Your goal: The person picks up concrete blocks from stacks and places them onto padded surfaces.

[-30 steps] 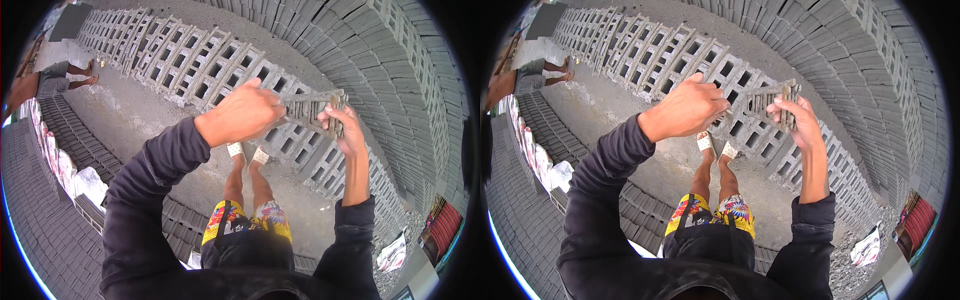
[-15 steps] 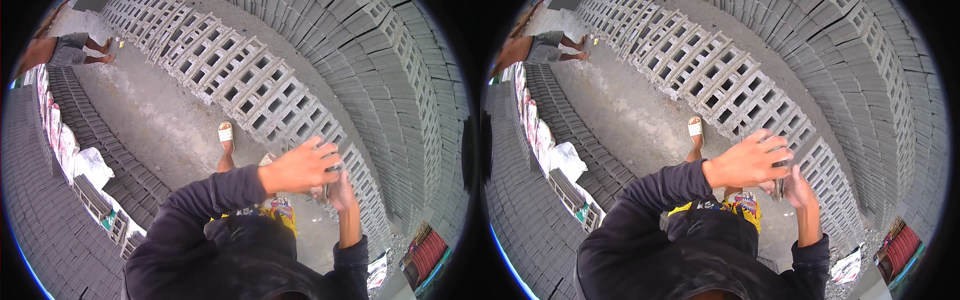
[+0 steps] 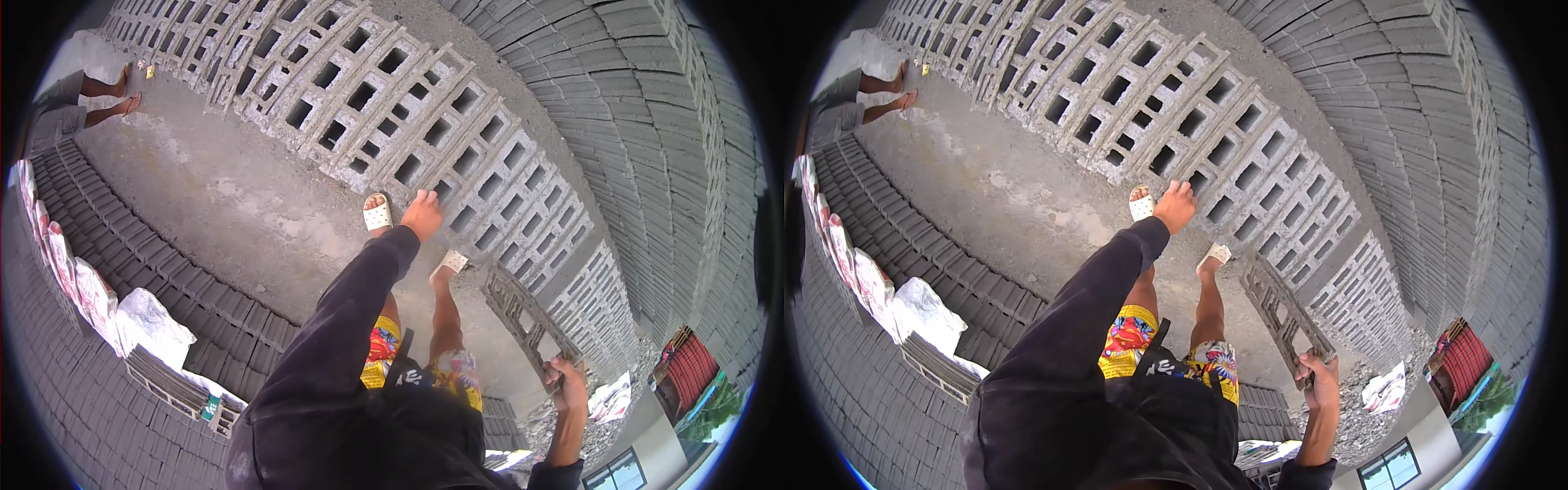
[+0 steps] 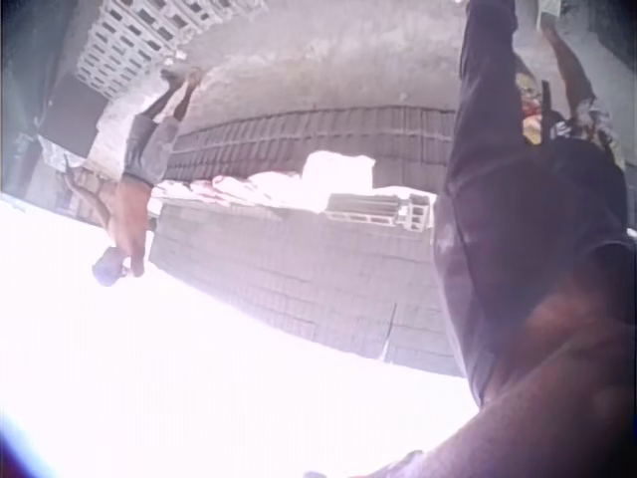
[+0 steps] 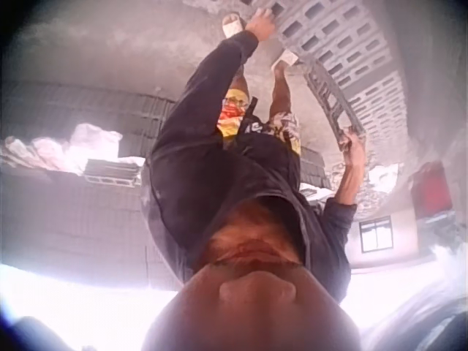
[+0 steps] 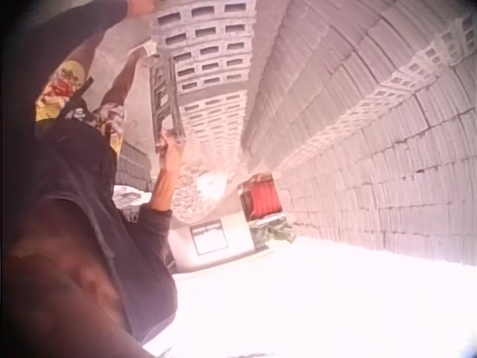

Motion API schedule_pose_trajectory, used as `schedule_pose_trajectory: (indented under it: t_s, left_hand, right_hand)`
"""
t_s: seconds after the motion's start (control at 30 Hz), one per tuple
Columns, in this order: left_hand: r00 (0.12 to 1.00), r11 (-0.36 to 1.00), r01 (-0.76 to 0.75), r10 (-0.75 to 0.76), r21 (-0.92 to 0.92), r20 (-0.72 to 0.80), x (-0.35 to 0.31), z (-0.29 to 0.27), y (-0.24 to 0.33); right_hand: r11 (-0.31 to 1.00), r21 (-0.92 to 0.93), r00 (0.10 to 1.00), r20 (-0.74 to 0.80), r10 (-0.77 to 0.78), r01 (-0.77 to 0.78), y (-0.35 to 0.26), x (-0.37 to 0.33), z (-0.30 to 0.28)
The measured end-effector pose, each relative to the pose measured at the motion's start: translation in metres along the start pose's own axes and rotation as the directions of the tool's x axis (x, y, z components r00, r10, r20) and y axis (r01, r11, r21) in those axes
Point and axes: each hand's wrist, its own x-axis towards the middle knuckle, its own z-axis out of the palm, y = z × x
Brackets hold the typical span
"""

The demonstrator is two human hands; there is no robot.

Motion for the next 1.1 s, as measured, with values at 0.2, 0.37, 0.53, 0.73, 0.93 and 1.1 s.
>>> schedule_pose_trajectory:
  t_s: [0.2,0.37,0.53,0.73,0.93,1.1]
  left_hand:
    - [1.0,0.972,-0.01,0.003,0.234,0.03,-0.027,-0.026,-0.069]
    - [0.997,0.981,0.073,-0.073,0.182,-0.007,-0.031,-0.018,-0.085]
    - [0.971,0.971,-0.091,0.136,0.219,-0.198,-0.042,-0.049,-0.107]
    - [0.996,0.874,-0.094,0.078,0.478,0.053,-0.043,-0.053,-0.156]
    - [0.999,0.803,-0.019,0.041,0.595,-0.023,-0.041,-0.027,-0.139]
    - [0.995,0.859,0.1,-0.072,0.502,-0.076,-0.038,-0.018,-0.144]
  right_hand:
    - [1.0,0.029,0.998,-0.061,-0.005,0.006,-0.001,-0.012,0.014]
    - [0.999,0.029,1.0,-0.003,-0.023,0.023,0.013,-0.004,0.036]
    - [0.999,0.023,0.998,0.051,-0.025,0.024,0.022,-0.005,0.038]
    - [0.989,0.146,0.992,0.129,-0.018,-0.001,0.058,0.014,0.035]
    - [1.0,0.015,0.988,0.155,0.008,-0.01,0.086,0.016,0.018]
    - [0.999,0.049,0.997,0.078,0.002,-0.006,0.103,0.014,0.006]
